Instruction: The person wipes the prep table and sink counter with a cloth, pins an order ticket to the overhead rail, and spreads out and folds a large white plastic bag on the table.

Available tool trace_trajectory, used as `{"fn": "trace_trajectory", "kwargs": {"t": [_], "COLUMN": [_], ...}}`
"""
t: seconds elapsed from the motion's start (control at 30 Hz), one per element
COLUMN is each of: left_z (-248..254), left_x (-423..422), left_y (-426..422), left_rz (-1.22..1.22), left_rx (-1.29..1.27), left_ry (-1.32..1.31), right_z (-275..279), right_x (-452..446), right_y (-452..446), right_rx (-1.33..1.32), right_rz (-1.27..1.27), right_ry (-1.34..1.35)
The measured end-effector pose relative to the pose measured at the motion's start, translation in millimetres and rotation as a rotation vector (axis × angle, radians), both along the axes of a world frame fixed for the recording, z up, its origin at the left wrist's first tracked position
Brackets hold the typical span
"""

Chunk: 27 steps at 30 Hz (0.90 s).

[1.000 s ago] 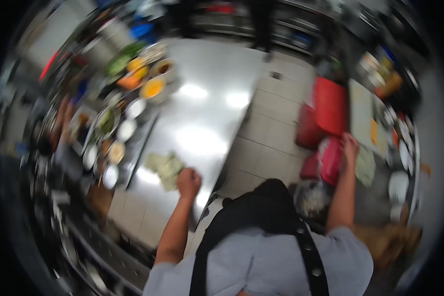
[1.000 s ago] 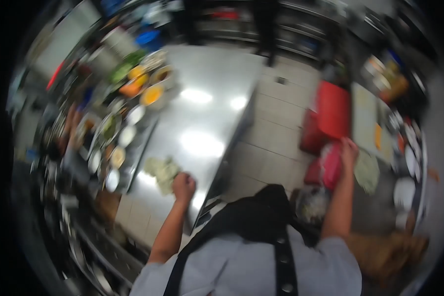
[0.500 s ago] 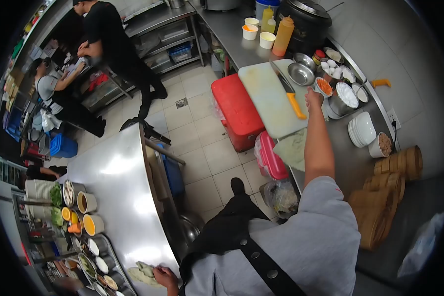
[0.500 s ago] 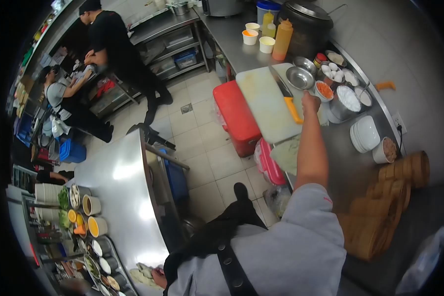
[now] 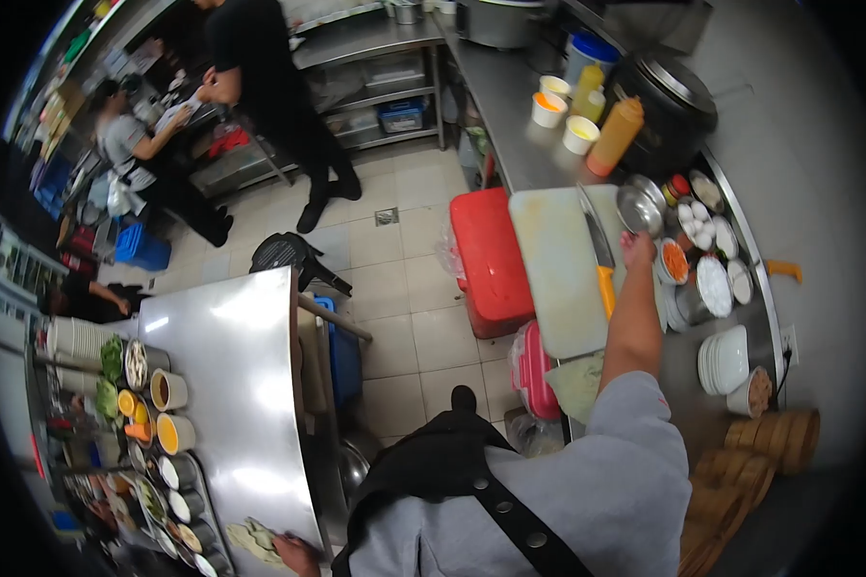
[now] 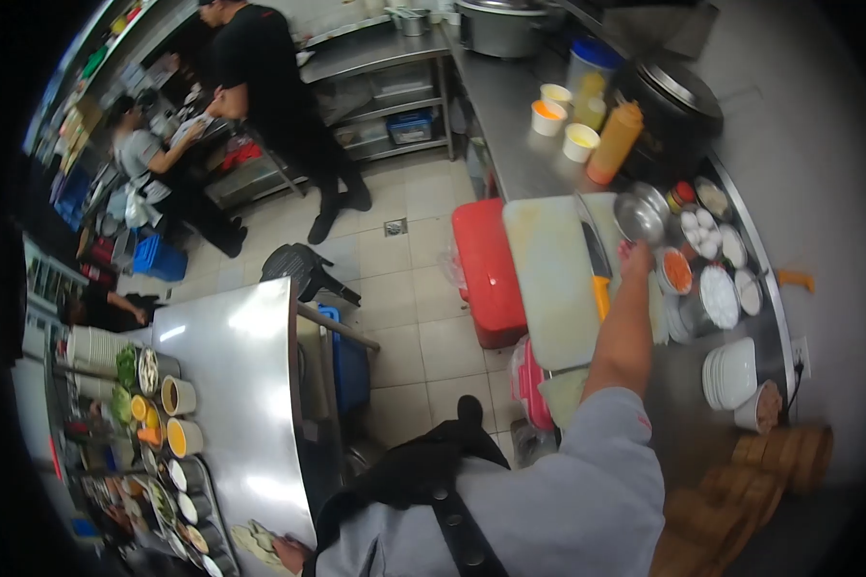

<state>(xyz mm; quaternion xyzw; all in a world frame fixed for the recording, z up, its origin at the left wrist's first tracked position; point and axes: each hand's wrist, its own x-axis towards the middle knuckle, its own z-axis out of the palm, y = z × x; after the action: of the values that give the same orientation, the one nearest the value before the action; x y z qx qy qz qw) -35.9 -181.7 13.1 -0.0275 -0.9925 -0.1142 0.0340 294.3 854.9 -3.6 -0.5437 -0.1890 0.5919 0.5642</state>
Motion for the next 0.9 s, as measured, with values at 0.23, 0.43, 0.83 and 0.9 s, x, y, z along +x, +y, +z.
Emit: {"fn": "trace_trajectory", "kwargs": {"t": [0.23, 0.43, 0.83, 0.9], "left_z": [16, 16, 41, 24], "left_x": [7, 5, 54, 88], "left_y": [14, 4, -78, -142], "left_rz": [0.010, 0.077, 0.272, 0.598], "left_rx": [0.084, 0.163, 0.363, 0.459], "left_ry": [0.059, 0.227, 0.657, 0.743], "right_z": [77, 64, 110, 105], "right_x": [-70, -240, -334, -331], "right_y": [-57, -293, -741, -769], "right_rx": [0.174, 0.340, 1.126, 1.233], "right_rz": [0.440, 0.885, 2.357, 2.355], "right_ry": [-0.229, -0.262, -0.522, -0.568]}}
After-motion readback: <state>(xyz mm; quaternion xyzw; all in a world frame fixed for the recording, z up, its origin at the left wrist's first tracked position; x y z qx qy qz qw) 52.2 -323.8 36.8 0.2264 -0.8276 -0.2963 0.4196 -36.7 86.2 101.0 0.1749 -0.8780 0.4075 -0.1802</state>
